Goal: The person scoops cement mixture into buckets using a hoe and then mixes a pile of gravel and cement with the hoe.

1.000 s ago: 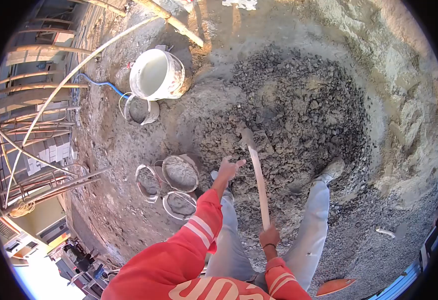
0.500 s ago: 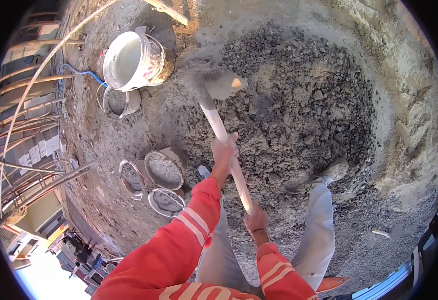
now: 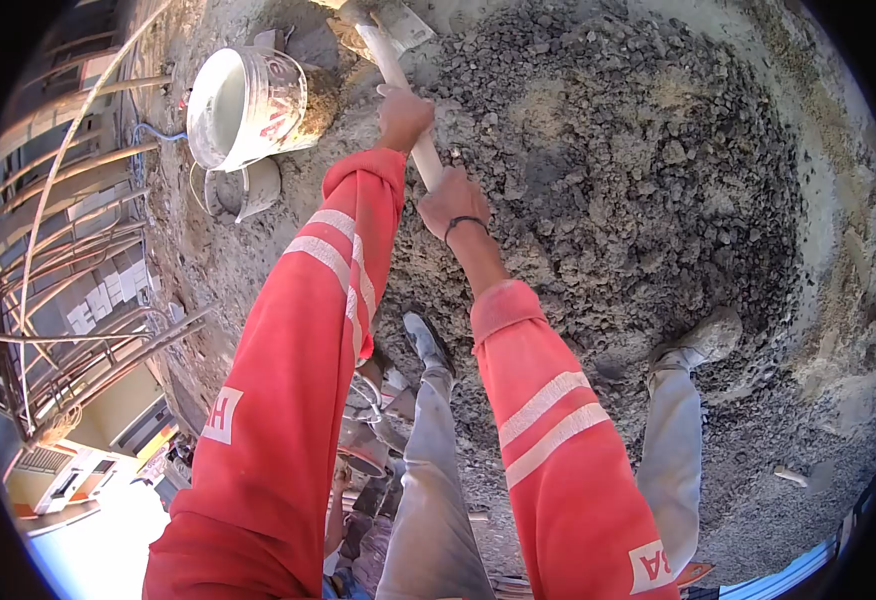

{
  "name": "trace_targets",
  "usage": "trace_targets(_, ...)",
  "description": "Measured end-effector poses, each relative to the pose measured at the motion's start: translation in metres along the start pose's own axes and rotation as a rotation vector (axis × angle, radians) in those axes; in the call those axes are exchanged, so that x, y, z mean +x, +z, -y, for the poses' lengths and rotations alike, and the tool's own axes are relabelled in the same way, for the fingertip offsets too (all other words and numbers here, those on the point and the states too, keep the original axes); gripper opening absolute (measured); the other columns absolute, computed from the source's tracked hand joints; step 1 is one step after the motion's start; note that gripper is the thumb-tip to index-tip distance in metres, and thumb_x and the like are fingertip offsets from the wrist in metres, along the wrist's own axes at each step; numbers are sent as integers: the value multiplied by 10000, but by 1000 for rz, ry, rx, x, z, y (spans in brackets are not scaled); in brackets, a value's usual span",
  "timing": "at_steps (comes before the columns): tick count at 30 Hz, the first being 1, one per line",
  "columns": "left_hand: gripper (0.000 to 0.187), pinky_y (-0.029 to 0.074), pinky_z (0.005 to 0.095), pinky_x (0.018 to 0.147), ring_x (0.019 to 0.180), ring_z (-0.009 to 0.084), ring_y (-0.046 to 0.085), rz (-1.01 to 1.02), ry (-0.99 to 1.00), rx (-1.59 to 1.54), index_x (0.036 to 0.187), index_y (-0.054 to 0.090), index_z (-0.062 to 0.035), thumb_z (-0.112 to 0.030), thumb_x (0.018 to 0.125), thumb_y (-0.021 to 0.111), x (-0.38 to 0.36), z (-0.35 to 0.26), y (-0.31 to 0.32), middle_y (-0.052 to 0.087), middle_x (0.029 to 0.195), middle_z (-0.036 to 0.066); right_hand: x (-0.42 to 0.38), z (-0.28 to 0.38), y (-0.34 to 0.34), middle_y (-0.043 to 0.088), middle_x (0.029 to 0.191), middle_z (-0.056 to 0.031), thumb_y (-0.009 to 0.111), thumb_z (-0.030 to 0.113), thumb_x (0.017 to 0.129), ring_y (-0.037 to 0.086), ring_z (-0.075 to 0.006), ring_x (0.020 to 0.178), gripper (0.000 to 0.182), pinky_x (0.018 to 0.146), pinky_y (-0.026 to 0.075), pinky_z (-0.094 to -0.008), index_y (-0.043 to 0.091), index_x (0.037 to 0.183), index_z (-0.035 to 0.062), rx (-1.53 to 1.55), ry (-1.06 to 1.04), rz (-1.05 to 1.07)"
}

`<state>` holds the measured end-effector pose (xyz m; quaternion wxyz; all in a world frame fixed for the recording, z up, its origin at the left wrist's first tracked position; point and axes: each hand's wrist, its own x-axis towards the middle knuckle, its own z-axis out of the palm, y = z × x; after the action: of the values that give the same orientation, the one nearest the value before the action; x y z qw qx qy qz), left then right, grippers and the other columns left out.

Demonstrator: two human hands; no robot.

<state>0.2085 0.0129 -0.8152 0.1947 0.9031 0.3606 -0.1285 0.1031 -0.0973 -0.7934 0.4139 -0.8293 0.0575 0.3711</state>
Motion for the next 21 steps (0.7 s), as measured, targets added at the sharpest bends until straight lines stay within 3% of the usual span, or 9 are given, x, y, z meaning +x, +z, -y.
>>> trace_targets(3,955,502,421,923,1104,381,602,70,-19,-21,1425,73,151,-190,769,677,-11,-14,6,554,1212,316,-28,1,-19,668,1018,-253,610,193,784,641,-409,991,350,872,520,-463,632,1079,5,11,70,5)
trace_targets(8,737,521,429,882,1067,394,617,74,-145,-102,1301,283,124,-192,766,679,-43,-49,-11,587,1146,284,-48,-7,-48,666,1013,-256,622,213,795,637,-416,985,358,858,510,-488,614,1099,23,76,33,-26)
trace_targets(11,678,524,436,879,1063,402,616,182,-59,-171,1250,314,112,-170,760,688,-67,-3,-3,583,1157,290,-112,-25,-25,668,1002,-254,629,205,793,637,-421,970,352,844,512,-499,606,1095,26,9,105,10)
trace_targets(13,671,522,437,891,1062,403,617,151,-196,-127,1231,322,122,-157,753,702,-100,16,3,583,1151,293,-157,-34,-20,663,982,-262,637,199,780,640,-422,952,339,839,517,-497,600,1073,32,-41,137,35)
trace_targets(15,481,530,429,885,1040,401,625,162,-291,-143,1155,408,48,-131,782,654,-127,40,25,619,1088,276,-203,-38,-23,663,973,-259,643,188,775,640,-427,943,344,831,519,-500,588,1082,42,-109,196,62)
trace_targets(17,492,511,443,917,1072,411,611,299,-308,-202,1164,402,54,-129,781,650,-175,53,12,609,1106,290,-250,-53,-25,667,966,-241,649,181,773,639,-434,928,346,820,519,-508,577,1088,55,-212,263,61)
trace_targets(19,382,564,393,582,685,269,672,265,-383,-395,1068,471,4,-143,798,697,-186,122,102,637,856,169,-299,-77,-10,671,956,-225,660,186,769,638,-435,910,329,806,517,-518,573,1061,63,-241,279,43)
trace_targets(21,153,453,307,407,466,152,531,573,-527,-1136,911,522,-37,-97,846,646,-230,123,74,546,654,57,-343,-103,3,659,926,-238,675,186,757,634,-436,883,354,783,516,-509,576,1060,32,-207,262,-3)
